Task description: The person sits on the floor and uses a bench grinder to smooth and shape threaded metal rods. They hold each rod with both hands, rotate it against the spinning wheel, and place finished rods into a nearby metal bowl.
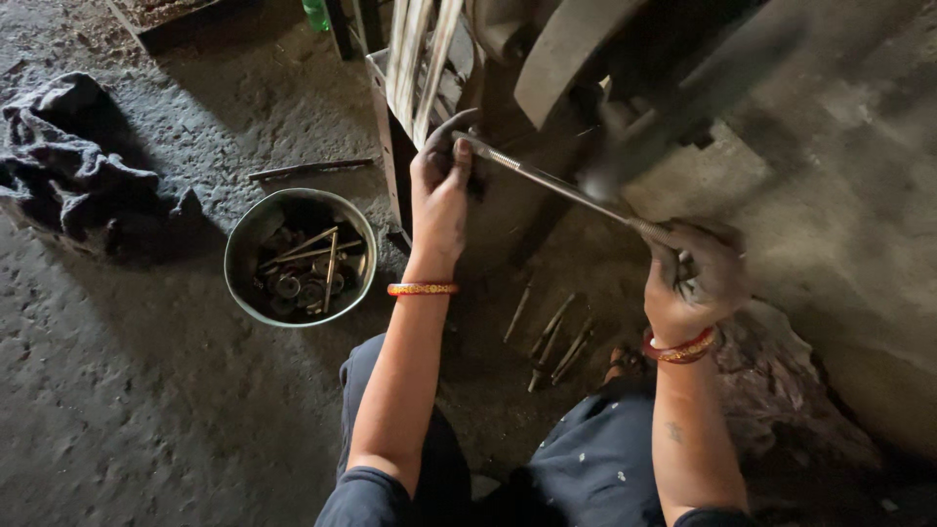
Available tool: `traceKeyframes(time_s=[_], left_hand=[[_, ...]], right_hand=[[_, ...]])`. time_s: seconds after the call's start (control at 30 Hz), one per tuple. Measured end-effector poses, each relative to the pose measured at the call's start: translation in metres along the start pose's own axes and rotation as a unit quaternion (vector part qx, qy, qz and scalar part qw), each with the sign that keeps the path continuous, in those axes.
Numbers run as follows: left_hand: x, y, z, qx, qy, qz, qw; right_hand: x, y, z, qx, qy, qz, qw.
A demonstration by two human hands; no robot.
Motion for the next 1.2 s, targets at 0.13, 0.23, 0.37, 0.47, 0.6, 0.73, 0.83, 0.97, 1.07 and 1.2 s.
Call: traceKeyframes(time_s=[0.13, 0.23, 0.37, 0.47, 0.6, 0.73, 0.83, 0.97, 1.07, 1.2], left_hand=[[-0.005, 0.002, 0.008, -0.012, 0.007, 0.014, 1.000], [-0.009, 0.003, 0.014, -0.007, 0.014, 0.038, 0.999], [-0.011, 0.002, 0.025, 0.005, 0.013, 0.015, 1.000], [-0.013, 0.004, 0.026, -0.003, 0.027, 0.026, 0.999], [-0.009, 0.006, 0.018, -0.003, 0.008, 0.003, 1.000], [-0.006, 0.006, 0.008, -0.010, 0.031, 0.008, 0.999], [0.000, 0.004, -0.002, -0.010, 0.057, 0.003, 0.998], [0.013, -0.004, -0.027, -0.041, 0.023, 0.010, 0.999], [0.021, -0.006, -0.041, -0.036, 0.011, 0.008, 0.999], [0.031, -0.009, -0.052, -0.034, 0.019, -0.002, 0.999]], right_hand=[[0.010, 0.003, -0.004, 0.025, 0.017, -0.003, 1.000], [0.019, 0.008, -0.007, -0.002, 0.010, 0.002, 1.000], [0.029, 0.011, -0.010, -0.035, 0.075, 0.002, 0.997], [0.032, 0.013, -0.009, -0.002, 0.043, -0.011, 0.999], [0.028, 0.012, -0.006, 0.036, 0.058, -0.014, 0.998], [0.012, 0.006, -0.010, 0.000, 0.013, -0.007, 1.000], [-0.005, 0.000, -0.013, -0.018, -0.007, 0.019, 1.000], [-0.025, -0.002, -0.014, -0.053, -0.014, 0.013, 0.998], [-0.039, -0.003, -0.013, -0.038, -0.043, -0.006, 0.998], [-0.056, -0.002, -0.016, -0.054, -0.087, -0.011, 0.995]])
Point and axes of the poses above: each hand's wrist, its own y-axis towards the middle knuckle, its own x-axis out of the palm, z = x × y, the point moved 5 cm from there along y, towards the middle knuckle, and after that the axes turned 13 degrees about -z, right-handed, at the moved point
